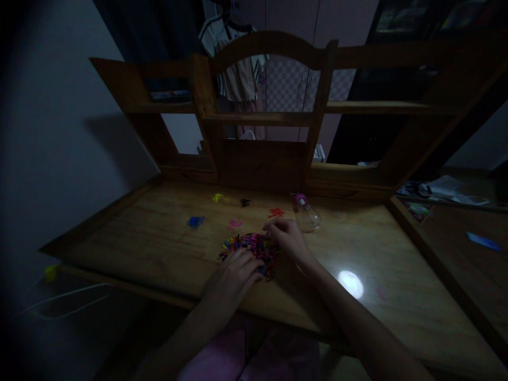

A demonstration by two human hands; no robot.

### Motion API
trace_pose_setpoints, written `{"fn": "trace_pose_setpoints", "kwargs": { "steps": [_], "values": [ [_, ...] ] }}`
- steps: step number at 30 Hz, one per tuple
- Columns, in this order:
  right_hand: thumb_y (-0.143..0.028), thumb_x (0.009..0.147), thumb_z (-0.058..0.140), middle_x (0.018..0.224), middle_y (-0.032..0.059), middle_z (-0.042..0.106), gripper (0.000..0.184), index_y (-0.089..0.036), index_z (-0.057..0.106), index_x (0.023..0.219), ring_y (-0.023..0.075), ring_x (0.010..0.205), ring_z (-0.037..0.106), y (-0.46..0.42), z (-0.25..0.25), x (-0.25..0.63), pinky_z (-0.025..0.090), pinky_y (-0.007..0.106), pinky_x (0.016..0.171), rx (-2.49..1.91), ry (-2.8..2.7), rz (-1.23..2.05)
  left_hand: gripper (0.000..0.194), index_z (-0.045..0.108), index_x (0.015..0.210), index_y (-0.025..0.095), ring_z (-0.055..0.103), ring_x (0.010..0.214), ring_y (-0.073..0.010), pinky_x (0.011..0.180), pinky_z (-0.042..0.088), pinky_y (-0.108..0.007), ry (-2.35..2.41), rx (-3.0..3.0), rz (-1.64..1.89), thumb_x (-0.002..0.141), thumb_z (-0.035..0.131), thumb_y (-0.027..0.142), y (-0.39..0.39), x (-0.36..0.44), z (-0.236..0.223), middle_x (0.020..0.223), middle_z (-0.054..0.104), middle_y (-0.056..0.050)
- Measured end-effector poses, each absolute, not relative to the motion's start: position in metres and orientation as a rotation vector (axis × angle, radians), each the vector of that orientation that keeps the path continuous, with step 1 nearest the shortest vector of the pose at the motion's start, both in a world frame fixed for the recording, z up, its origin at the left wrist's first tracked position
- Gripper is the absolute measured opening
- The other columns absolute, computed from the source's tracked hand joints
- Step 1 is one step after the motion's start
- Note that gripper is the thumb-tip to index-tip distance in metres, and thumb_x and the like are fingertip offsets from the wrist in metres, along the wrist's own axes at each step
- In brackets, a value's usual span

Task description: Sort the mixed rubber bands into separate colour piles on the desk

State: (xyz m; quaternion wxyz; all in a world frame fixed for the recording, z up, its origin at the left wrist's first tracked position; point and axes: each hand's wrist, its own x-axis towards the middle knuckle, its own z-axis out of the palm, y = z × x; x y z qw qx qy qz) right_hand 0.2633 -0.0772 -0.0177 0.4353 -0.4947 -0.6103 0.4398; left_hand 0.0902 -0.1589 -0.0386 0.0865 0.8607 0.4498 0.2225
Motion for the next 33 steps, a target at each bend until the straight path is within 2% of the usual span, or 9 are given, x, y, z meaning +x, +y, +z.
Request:
{"fn": "trace_pose_setpoints", "kwargs": {
  "steps": [9,19,25,33],
  "values": [
    [-0.032,0.078,0.055,0.066,0.0021,0.063,0.021,-0.016,0.069,0.073,0.0152,0.061,0.057,-0.077,-0.015,0.264,0.042,0.025,0.056,-1.254,-1.561,1.054,0.012,0.060,0.091,0.020,0.048,0.098,-0.0224,0.084,0.044,-0.038,1.370,2.523,0.630,0.090,0.050,0.014,-0.160,0.092,-0.032,0.098,0.055,-0.005],
    [-0.030,0.078,0.056,0.068,0.0027,0.064,0.019,-0.016,0.069,0.075,0.0162,0.066,0.060,-0.075,-0.018,0.265,0.045,0.026,0.061,-1.232,-1.545,1.085,0.011,0.060,0.089,0.022,0.052,0.098,-0.0208,0.088,0.044,-0.036,1.310,2.329,0.816,0.083,0.059,0.013,-0.153,0.084,-0.018,0.096,0.058,-0.003],
    [-0.033,0.081,0.055,0.068,0.0027,0.064,0.022,-0.016,0.069,0.077,0.0159,0.063,0.059,-0.077,-0.016,0.264,0.043,0.026,0.057,-1.223,-1.579,1.081,0.014,0.060,0.086,0.022,0.059,0.091,-0.0182,0.081,0.047,-0.031,1.303,2.141,0.930,0.078,0.058,0.010,-0.143,0.074,-0.018,0.095,0.062,-0.002],
    [-0.040,0.083,0.058,0.075,0.0039,0.067,0.026,-0.017,0.070,0.081,0.0173,0.071,0.061,-0.085,-0.008,0.260,0.046,0.027,0.063,-1.112,-1.751,1.118,0.013,0.064,0.090,0.022,0.066,0.076,-0.0145,0.068,0.051,-0.024,1.377,1.855,1.010,0.078,0.060,0.017,-0.135,0.063,-0.023,0.084,0.069,0.002]
  ]
}}
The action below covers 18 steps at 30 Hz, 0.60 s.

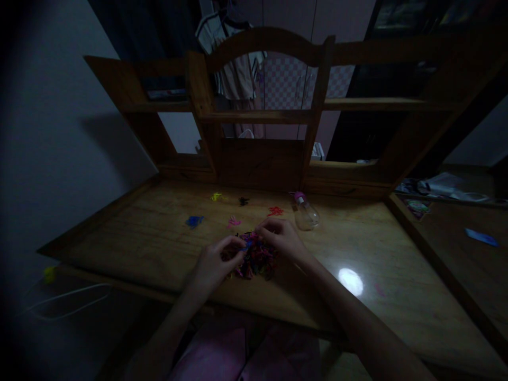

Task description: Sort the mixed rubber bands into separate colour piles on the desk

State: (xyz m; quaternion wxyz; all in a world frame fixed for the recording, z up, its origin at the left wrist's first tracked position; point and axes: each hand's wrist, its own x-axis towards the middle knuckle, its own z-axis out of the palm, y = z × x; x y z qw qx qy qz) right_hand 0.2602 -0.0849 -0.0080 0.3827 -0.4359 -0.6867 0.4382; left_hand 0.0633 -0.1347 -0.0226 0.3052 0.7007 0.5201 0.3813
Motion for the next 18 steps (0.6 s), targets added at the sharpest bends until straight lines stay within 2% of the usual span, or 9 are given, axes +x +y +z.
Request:
{"fn": "trace_pose_setpoints", "kwargs": {
  "steps": [9,15,18],
  "values": [
    [-0.040,0.085,0.061,0.095,0.0049,0.071,0.025,-0.020,0.071,0.095,0.0193,0.089,0.064,-0.099,0.004,0.255,0.049,0.032,0.079,-0.922,-1.827,1.326,0.014,0.066,0.090,0.022,0.067,0.079,-0.0146,0.073,0.051,-0.024,1.386,1.860,1.074,0.078,0.059,0.016,-0.133,0.062,-0.018,0.086,0.070,0.002],
    [-0.036,0.082,0.065,0.098,0.0045,0.070,0.023,-0.020,0.071,0.097,0.0185,0.090,0.064,-0.099,0.005,0.254,0.049,0.031,0.081,-0.868,-1.837,1.366,0.013,0.067,0.088,0.022,0.067,0.080,-0.0147,0.073,0.052,-0.024,1.373,1.862,1.113,0.079,0.059,0.017,-0.132,0.062,-0.020,0.087,0.071,0.001],
    [-0.037,0.085,0.061,0.090,0.0043,0.069,0.024,-0.018,0.070,0.097,0.0162,0.080,0.062,-0.100,0.007,0.254,0.048,0.028,0.072,-0.912,-1.804,1.373,0.012,0.068,0.088,0.021,0.068,0.080,-0.0155,0.074,0.053,-0.025,1.387,1.852,1.155,0.079,0.060,0.019,-0.128,0.055,-0.017,0.087,0.071,0.000]
  ]
}}
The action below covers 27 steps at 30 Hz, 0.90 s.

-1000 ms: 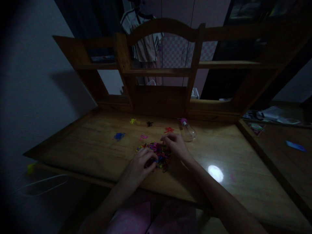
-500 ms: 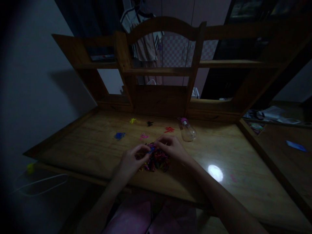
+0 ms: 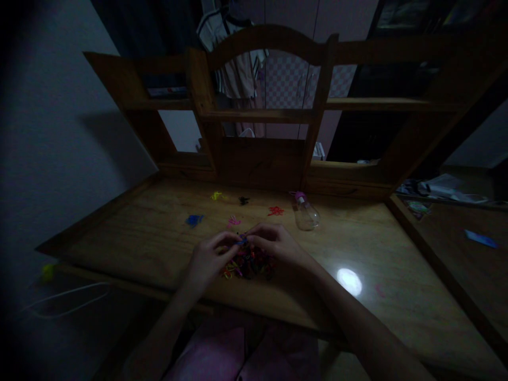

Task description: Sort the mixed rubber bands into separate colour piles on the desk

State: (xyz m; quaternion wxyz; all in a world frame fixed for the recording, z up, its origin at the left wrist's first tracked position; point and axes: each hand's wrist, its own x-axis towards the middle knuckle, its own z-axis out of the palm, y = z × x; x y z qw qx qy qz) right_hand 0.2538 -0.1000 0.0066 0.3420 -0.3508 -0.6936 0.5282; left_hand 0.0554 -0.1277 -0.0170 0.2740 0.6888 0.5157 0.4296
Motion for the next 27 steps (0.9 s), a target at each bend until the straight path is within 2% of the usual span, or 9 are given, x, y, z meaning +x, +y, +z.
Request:
{"fn": "trace_pose_setpoints", "kwargs": {
  "steps": [4,8,13,27],
  "values": [
    [-0.040,0.088,0.056,0.081,0.0035,0.066,0.027,-0.017,0.068,0.095,0.0133,0.066,0.057,-0.100,0.007,0.256,0.043,0.025,0.058,-0.990,-1.768,1.333,0.012,0.067,0.086,0.019,0.068,0.081,-0.0169,0.077,0.054,-0.027,1.515,1.827,1.272,0.079,0.062,0.027,-0.108,0.021,-0.011,0.087,0.072,-0.002],
    [-0.040,0.088,0.056,0.077,0.0028,0.064,0.026,-0.017,0.068,0.088,0.0136,0.066,0.055,-0.098,0.005,0.258,0.042,0.025,0.059,-1.006,-1.744,1.269,0.016,0.068,0.088,0.020,0.068,0.079,-0.0174,0.075,0.053,-0.028,1.758,1.818,1.301,0.077,0.063,0.031,-0.078,-0.032,-0.013,0.086,0.072,-0.002],
    [-0.036,0.087,0.058,0.076,0.0019,0.064,0.023,-0.017,0.069,0.088,0.0136,0.068,0.055,-0.096,0.004,0.257,0.040,0.025,0.059,-1.042,-1.732,1.253,0.021,0.068,0.092,0.019,0.067,0.081,-0.0203,0.075,0.053,-0.031,1.902,1.892,1.157,0.078,0.061,0.032,-0.054,-0.079,-0.030,0.088,0.072,-0.004],
    [-0.036,0.087,0.057,0.071,0.0013,0.061,0.023,-0.016,0.069,0.087,0.0124,0.063,0.052,-0.093,-0.002,0.258,0.038,0.025,0.057,-1.036,-1.707,1.237,0.022,0.070,0.096,0.018,0.066,0.090,-0.0216,0.085,0.052,-0.035,1.868,2.004,1.151,0.081,0.057,0.029,-0.057,-0.087,-0.041,0.099,0.071,-0.007]
  ]
}}
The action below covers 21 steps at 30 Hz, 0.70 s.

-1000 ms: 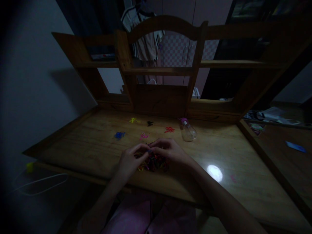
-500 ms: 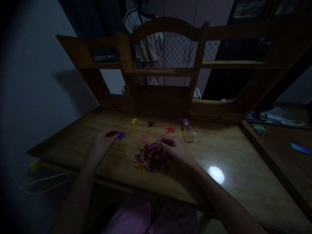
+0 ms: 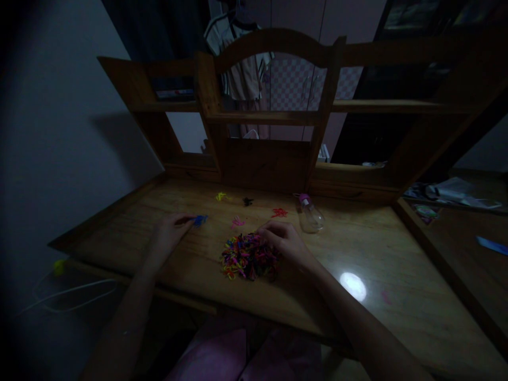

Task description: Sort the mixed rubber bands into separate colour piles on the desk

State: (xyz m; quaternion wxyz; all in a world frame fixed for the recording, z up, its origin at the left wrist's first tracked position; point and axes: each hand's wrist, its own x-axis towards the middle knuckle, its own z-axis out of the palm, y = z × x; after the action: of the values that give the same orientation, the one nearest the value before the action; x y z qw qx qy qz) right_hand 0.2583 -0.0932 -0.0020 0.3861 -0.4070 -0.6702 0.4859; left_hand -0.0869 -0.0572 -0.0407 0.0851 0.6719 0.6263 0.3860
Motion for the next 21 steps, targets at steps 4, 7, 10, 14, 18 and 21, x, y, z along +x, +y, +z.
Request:
{"fn": "trace_pose_setpoints", "kwargs": {
  "steps": [4,7,10,14,18,21],
  "values": [
    [-0.035,0.086,0.058,0.071,0.0015,0.061,0.022,-0.016,0.069,0.086,0.0126,0.063,0.052,-0.093,-0.002,0.259,0.037,0.025,0.057,-1.048,-1.701,1.207,0.023,0.069,0.098,0.019,0.067,0.089,-0.0210,0.083,0.052,-0.033,1.876,1.974,1.147,0.081,0.058,0.030,-0.055,-0.090,-0.047,0.098,0.071,-0.006],
    [-0.035,0.087,0.057,0.071,0.0018,0.061,0.023,-0.015,0.069,0.085,0.0128,0.063,0.052,-0.092,-0.001,0.258,0.037,0.025,0.057,-1.057,-1.696,1.188,0.025,0.068,0.100,0.019,0.067,0.086,-0.0208,0.080,0.052,-0.033,1.925,1.954,1.117,0.081,0.058,0.032,-0.055,-0.091,-0.048,0.095,0.071,-0.006],
    [-0.033,0.087,0.056,0.069,0.0014,0.060,0.023,-0.015,0.068,0.082,0.0124,0.062,0.051,-0.092,-0.002,0.258,0.037,0.025,0.056,-1.065,-1.679,1.191,0.026,0.067,0.102,0.020,0.068,0.084,-0.0203,0.078,0.053,-0.032,1.960,1.932,1.108,0.081,0.058,0.033,-0.056,-0.091,-0.046,0.094,0.072,-0.005],
    [-0.035,0.086,0.057,0.069,0.0013,0.061,0.023,-0.015,0.068,0.082,0.0123,0.061,0.050,-0.092,-0.004,0.258,0.036,0.025,0.055,-1.058,-1.666,1.208,0.024,0.068,0.100,0.021,0.067,0.084,-0.0204,0.077,0.052,-0.031,1.979,1.931,1.104,0.082,0.057,0.034,-0.057,-0.090,-0.041,0.093,0.072,-0.005],
    [-0.034,0.086,0.056,0.068,0.0016,0.061,0.024,-0.015,0.069,0.083,0.0126,0.060,0.051,-0.091,-0.005,0.258,0.036,0.025,0.055,-1.034,-1.667,1.200,0.023,0.068,0.097,0.021,0.067,0.087,-0.0206,0.081,0.051,-0.031,1.971,1.928,1.121,0.083,0.056,0.033,-0.065,-0.079,-0.033,0.095,0.071,-0.005],
    [-0.032,0.086,0.055,0.067,0.0014,0.060,0.022,-0.015,0.069,0.082,0.0126,0.060,0.051,-0.090,-0.006,0.259,0.038,0.025,0.055,-1.005,-1.643,1.191,0.019,0.067,0.092,0.020,0.066,0.087,-0.0199,0.082,0.050,-0.031,1.867,1.968,1.134,0.084,0.057,0.035,-0.080,-0.058,-0.024,0.092,0.071,-0.003]
  ]
}}
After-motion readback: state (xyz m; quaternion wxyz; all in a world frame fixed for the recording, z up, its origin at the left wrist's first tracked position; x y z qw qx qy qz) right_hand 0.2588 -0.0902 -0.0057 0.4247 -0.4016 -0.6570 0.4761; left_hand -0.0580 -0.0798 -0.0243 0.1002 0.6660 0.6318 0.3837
